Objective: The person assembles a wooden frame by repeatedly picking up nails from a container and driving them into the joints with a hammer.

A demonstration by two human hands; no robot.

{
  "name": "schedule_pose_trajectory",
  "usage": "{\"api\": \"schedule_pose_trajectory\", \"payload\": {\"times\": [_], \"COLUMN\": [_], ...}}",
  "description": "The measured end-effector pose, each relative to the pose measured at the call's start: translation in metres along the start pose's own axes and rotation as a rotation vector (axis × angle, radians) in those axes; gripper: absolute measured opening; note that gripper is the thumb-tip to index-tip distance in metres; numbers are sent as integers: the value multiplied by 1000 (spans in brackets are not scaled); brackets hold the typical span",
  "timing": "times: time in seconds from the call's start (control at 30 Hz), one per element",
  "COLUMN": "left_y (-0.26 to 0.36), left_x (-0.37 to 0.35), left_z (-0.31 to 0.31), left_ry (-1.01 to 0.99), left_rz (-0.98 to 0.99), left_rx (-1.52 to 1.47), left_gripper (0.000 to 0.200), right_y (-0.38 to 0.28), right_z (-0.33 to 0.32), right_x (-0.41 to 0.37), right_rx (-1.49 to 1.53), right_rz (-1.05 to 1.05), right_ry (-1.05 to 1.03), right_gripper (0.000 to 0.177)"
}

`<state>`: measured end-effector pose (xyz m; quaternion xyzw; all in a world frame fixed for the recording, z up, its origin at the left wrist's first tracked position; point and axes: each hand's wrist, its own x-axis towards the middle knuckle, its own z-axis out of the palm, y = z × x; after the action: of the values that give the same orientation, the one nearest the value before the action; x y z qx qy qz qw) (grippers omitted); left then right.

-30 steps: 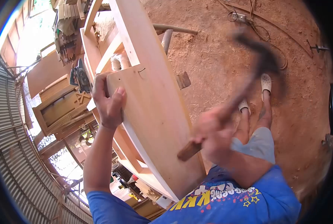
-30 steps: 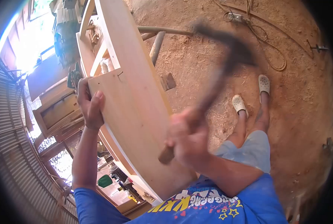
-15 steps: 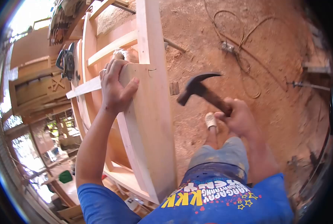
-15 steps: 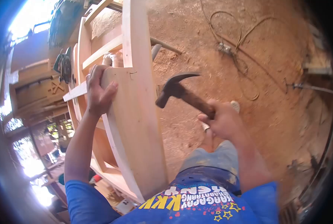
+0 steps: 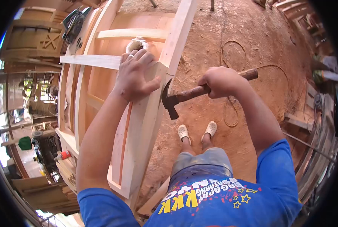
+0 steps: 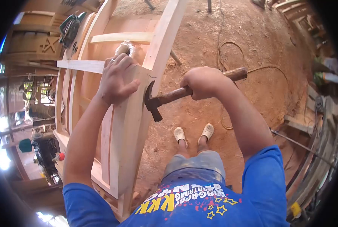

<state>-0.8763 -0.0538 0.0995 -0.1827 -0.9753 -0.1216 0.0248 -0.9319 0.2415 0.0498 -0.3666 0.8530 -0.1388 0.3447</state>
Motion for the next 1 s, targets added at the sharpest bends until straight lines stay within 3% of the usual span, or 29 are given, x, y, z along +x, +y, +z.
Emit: {"api": "schedule_pose_trajectory", "payload": {"times": [0.3, 0.43, 0.53, 0.67, 0.77, 0.87, 0.97, 1.0], "left_y": [1, 1, -1, 1, -1, 0, -1, 1], "left_x": [-2, -3, -3, -3, -2, -8, -1, -5], "left_z": [-4, -3, -4, -3, -3, -2, -3, -3], "left_ry": [-40, -22, -20, -35, -5, -29, -15, -14], "left_rz": [-67, -67, -55, -60, -37, -57, -64, -74], "left_rx": [11, 24, 16, -6, 12, -12, 4, 17], "left_gripper": [49, 49, 49, 47, 48, 49, 50, 50], "right_y": [32, 31, 15, 7, -8, -23, -62, -61], "right_z": [-21, -1, 5, 10, 36, 44, 132, 142], "right_x": [26, 19, -1, -8, -18, -28, -48, -55], "right_rx": [123, 235, 108, 38, 95, 227, 558, 434], "right_rz": [-63, -43, 1, 46, 142, 251, 398, 406], "right_ry": [-96, -76, 100, 154, 319, 218, 154, 175], "right_gripper": [25, 23, 21, 20, 20, 19, 20, 21]}}
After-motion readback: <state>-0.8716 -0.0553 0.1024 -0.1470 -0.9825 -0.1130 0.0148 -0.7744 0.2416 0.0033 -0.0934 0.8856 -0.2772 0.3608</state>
